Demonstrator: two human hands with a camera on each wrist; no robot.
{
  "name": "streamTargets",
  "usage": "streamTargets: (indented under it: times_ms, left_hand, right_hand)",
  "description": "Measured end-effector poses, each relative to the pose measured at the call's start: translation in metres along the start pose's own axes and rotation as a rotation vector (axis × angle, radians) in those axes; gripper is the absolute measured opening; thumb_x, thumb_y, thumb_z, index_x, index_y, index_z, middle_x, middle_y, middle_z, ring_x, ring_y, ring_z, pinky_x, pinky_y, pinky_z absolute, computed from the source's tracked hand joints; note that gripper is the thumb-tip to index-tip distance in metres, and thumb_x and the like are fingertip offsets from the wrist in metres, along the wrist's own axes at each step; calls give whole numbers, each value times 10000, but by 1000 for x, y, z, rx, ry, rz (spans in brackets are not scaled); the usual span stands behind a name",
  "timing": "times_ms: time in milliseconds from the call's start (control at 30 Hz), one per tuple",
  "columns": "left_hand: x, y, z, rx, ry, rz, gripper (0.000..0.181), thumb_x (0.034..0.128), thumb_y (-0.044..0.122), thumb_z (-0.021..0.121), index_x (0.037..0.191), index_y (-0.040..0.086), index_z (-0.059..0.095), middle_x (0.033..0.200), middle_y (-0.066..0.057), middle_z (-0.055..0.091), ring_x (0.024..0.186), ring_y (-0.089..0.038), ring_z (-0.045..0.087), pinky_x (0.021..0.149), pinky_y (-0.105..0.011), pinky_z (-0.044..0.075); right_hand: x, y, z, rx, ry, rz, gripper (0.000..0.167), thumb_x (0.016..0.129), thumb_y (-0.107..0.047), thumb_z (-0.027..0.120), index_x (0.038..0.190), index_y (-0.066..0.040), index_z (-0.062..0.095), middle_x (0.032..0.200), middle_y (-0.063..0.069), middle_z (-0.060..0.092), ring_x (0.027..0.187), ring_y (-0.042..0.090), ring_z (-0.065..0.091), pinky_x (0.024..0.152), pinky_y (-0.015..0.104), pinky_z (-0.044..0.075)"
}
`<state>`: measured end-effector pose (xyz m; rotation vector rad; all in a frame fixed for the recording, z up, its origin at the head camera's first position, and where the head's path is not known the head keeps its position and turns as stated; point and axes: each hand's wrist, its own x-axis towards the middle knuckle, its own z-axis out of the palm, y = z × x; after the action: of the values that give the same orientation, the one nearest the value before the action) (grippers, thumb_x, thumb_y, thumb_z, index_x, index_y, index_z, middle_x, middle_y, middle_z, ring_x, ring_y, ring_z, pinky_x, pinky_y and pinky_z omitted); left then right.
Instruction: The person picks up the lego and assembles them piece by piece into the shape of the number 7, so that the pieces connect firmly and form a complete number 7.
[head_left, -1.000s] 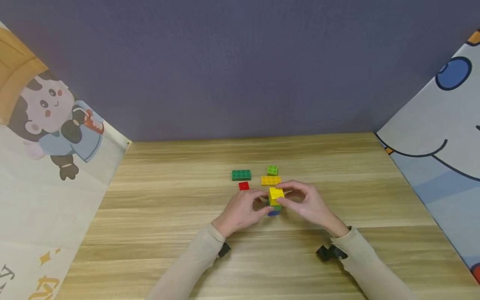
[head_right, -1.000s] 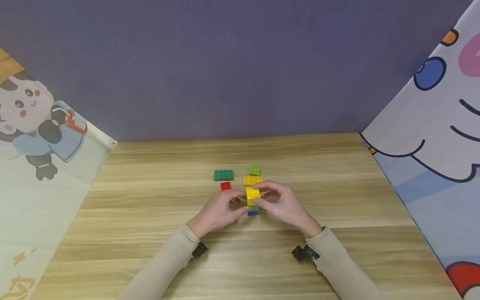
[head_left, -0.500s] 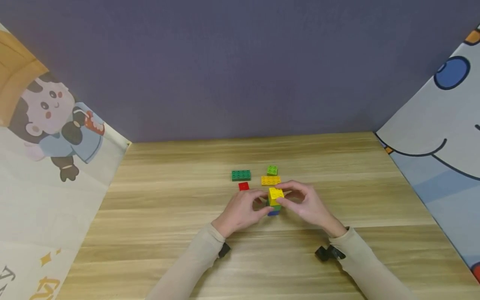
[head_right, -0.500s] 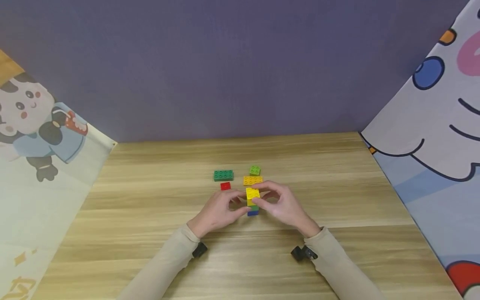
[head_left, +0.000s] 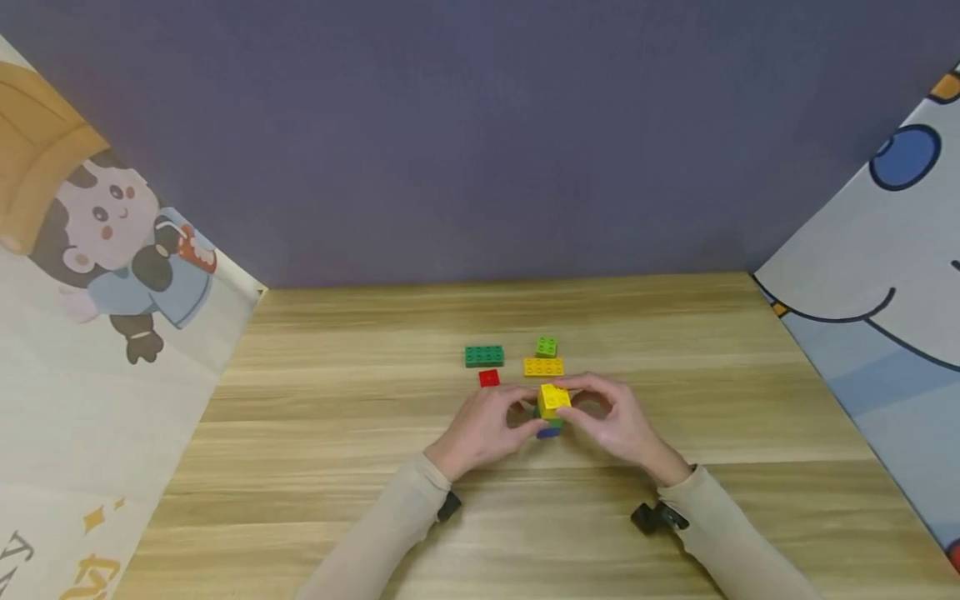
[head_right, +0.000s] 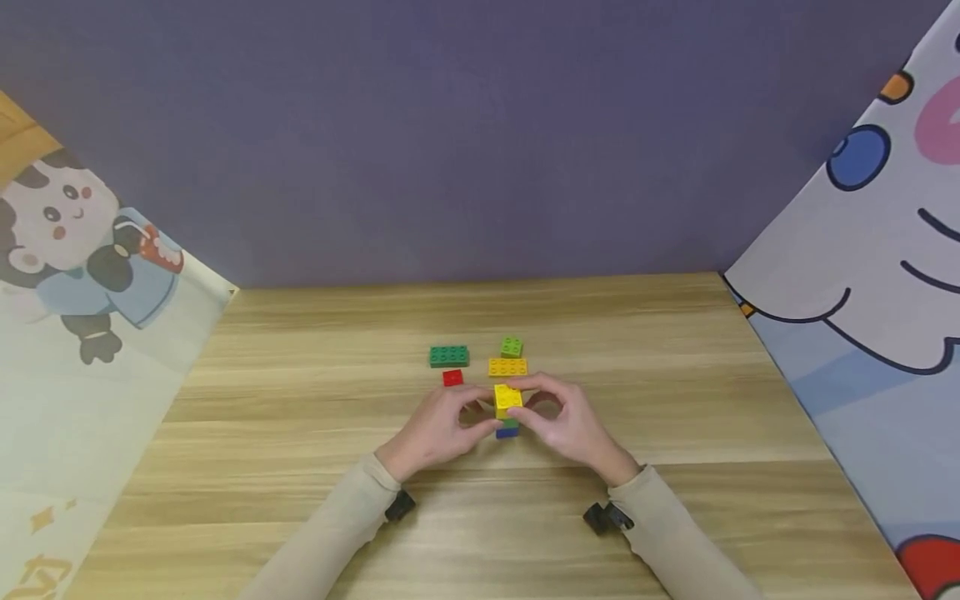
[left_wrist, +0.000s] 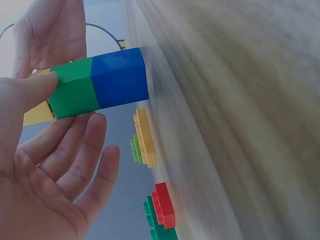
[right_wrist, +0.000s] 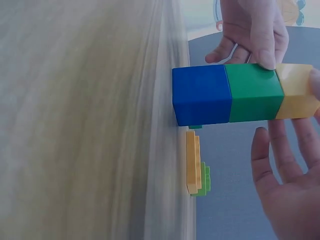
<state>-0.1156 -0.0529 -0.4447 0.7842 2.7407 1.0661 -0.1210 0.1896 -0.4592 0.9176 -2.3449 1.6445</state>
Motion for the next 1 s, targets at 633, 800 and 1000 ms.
streamTargets:
  times_ms: [633, 800, 1000]
  left_hand:
    - [-1, 2, -1, 12, -6, 0, 425, 1017, 413, 735, 1365, 171, 723, 1306, 8, 769, 1017, -89, 723, 870, -253, 592]
    - [1, 2, -1, 17, -15, 2, 422, 1016, 432, 730, 1354, 180, 729, 1302, 10, 771, 1013, -82, 727, 865, -247, 594]
    - [3, 5, -9, 51, -43, 46, 401, 1014, 427, 735, 1320, 169, 745, 1254, 3, 787, 970, -90, 747, 844, -237, 603]
  right_hand:
    - [4, -3, -3, -235, -20, -144, 435, 843, 29, 858, 1243, -100, 745, 1116, 44, 805, 902, 92, 697, 774, 364, 619]
    - [3, -3, -5, -286, -24, -181, 482, 823, 21, 872, 1265, -108, 729, 1115, 24, 800, 892, 94, 677, 767, 369, 606]
    - [2, -4, -4, -277, -38, -146, 468, 850, -8, 870, 1278, -110, 710, 1164, 41, 798, 924, 105, 708, 792, 382, 630]
